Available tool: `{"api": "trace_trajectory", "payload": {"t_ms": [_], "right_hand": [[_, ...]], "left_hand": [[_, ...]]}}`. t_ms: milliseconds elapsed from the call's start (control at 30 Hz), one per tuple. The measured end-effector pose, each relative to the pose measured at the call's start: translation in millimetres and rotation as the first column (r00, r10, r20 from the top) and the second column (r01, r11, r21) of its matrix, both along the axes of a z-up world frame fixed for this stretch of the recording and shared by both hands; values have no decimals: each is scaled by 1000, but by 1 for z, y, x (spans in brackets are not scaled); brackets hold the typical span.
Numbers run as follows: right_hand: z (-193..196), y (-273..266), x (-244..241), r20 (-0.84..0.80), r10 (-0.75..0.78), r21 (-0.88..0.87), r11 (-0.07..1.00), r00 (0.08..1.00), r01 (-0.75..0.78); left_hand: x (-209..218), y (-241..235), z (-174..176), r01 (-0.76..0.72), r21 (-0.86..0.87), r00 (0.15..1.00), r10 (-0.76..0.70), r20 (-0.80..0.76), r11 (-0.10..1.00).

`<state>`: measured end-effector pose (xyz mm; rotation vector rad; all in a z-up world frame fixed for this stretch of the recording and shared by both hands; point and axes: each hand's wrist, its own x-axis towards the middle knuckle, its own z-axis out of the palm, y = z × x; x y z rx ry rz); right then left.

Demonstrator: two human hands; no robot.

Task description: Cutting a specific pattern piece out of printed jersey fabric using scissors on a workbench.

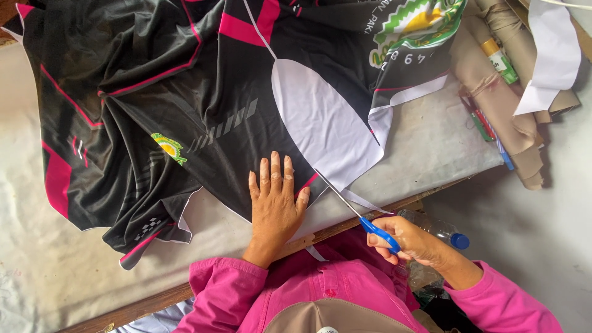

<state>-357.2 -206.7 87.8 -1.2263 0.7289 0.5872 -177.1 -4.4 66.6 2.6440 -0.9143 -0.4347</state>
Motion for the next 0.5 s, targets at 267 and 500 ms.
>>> {"api": "trace_trajectory", "payload": {"t_ms": [267,500], "right_hand": [[-16,6,-3,16,-24,-33,999,1000,25],[-7,13,7,-17,-45,-62,997,999,44]], "left_hand": [[0,1,-1,0,-13,1000,0,6,1000],[0,2,0,12,-40,999,-11,30,999]]}}
